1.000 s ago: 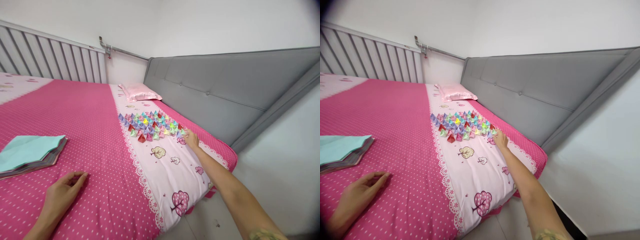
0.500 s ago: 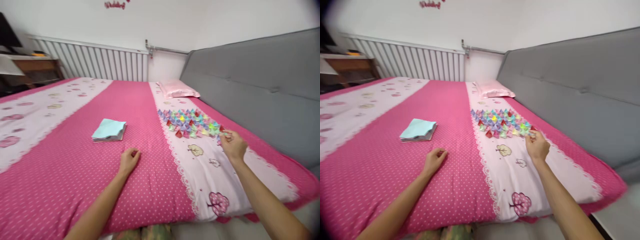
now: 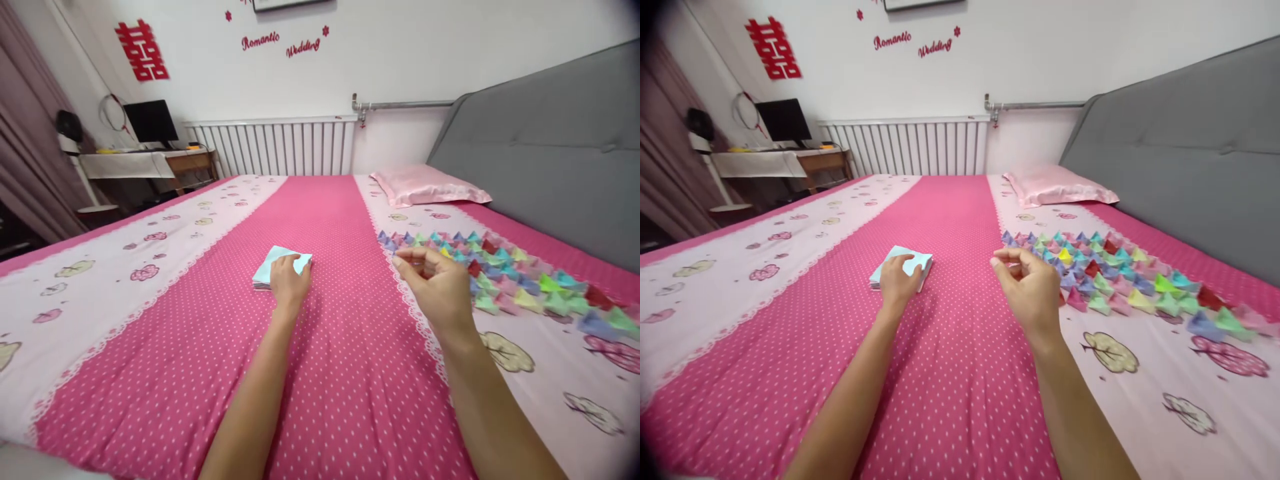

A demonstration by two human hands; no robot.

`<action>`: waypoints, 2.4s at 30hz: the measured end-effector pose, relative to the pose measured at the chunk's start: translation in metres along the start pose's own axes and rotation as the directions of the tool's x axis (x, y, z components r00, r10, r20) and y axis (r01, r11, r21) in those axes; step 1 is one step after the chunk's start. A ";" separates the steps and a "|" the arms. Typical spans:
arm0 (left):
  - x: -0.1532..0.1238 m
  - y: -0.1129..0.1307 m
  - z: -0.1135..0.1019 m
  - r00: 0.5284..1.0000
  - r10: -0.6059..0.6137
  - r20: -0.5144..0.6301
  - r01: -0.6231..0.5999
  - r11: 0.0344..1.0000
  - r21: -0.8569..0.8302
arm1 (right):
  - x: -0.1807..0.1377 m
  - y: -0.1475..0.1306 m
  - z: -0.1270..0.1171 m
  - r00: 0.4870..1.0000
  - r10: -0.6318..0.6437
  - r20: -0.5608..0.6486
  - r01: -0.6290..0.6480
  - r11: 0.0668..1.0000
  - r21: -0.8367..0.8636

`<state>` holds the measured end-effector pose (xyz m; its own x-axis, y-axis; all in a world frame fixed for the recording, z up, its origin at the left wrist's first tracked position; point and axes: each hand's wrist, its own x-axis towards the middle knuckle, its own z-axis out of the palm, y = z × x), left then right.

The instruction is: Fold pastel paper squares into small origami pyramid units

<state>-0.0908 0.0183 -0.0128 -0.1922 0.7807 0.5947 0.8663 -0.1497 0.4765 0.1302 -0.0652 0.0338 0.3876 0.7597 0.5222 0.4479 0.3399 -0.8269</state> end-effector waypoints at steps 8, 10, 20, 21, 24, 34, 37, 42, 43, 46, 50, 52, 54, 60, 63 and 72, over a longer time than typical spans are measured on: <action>-0.004 -0.039 0.007 0.964 -0.047 0.262 -0.030 0.958 0.284 | 0.000 0.058 0.009 0.981 0.164 0.108 -0.160 0.986 -0.046; -0.006 -0.039 0.005 0.935 -0.057 0.349 -0.049 0.956 0.288 | 0.000 0.060 0.007 0.979 0.176 0.104 -0.173 0.984 -0.036; -0.004 -0.040 0.004 0.875 -0.143 0.462 0.021 0.965 0.261 | -0.002 0.048 0.001 0.972 0.207 0.109 -0.206 0.978 -0.018; -0.003 -0.041 0.004 0.874 -0.153 0.461 0.029 0.964 0.265 | -0.002 0.049 0.000 0.972 0.206 0.112 -0.206 0.978 -0.013; -0.003 -0.040 0.003 0.869 -0.167 0.466 0.040 0.962 0.270 | -0.001 0.050 0.000 0.971 0.205 0.123 -0.207 0.978 -0.002; -0.004 -0.036 0.001 0.890 -0.216 0.402 0.112 0.957 0.267 | -0.002 0.052 0.002 0.967 0.224 0.120 -0.224 0.974 -0.013; -0.003 -0.039 0.001 0.902 -0.232 0.365 0.144 0.956 0.255 | -0.001 0.052 0.002 0.969 0.217 0.120 -0.217 0.976 -0.014; -0.001 -0.043 -0.001 0.913 -0.244 0.326 0.189 0.963 0.192 | -0.001 0.051 0.002 0.967 0.219 0.130 -0.218 0.976 -0.025; -0.001 -0.043 -0.001 0.915 -0.248 0.317 0.199 0.963 0.179 | -0.001 0.051 0.002 0.967 0.218 0.130 -0.216 0.976 -0.025; -0.001 -0.044 -0.001 0.919 -0.277 0.281 0.243 0.958 0.151 | -0.002 0.050 0.001 0.967 0.215 0.138 -0.214 0.977 -0.027; -0.001 -0.043 -0.001 0.912 -0.339 0.232 0.316 0.939 0.133 | -0.002 0.048 0.003 0.964 0.223 0.145 -0.222 0.975 -0.021; -0.001 -0.042 -0.002 0.904 -0.369 0.217 0.349 0.929 0.124 | -0.002 0.048 0.004 0.963 0.229 0.139 -0.228 0.973 -0.024; -0.001 -0.041 -0.002 0.897 -0.402 0.184 0.389 0.916 0.103 | -0.002 0.050 0.004 0.964 0.226 0.137 -0.225 0.974 -0.023; -0.002 -0.034 -0.004 0.957 -0.262 -0.122 0.256 0.964 -0.067 | -0.004 0.054 0.006 0.956 0.199 0.215 -0.196 0.980 -0.036; -0.010 -0.017 -0.006 0.977 -0.011 -0.214 -0.009 0.995 -0.096 | -0.004 0.054 0.008 0.945 0.205 0.253 -0.197 0.979 -0.054; -0.078 0.060 0.012 0.862 0.498 0.097 -0.452 0.840 -0.300 | -0.011 0.063 0.031 0.757 0.491 0.432 -0.568 0.820 0.062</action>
<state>-0.0181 -0.0440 -0.0382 0.3111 0.6571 0.6867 0.6761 -0.6607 0.3260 0.1292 -0.0348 -0.0300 0.1656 0.9810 -0.1010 0.0969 -0.1181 -0.9883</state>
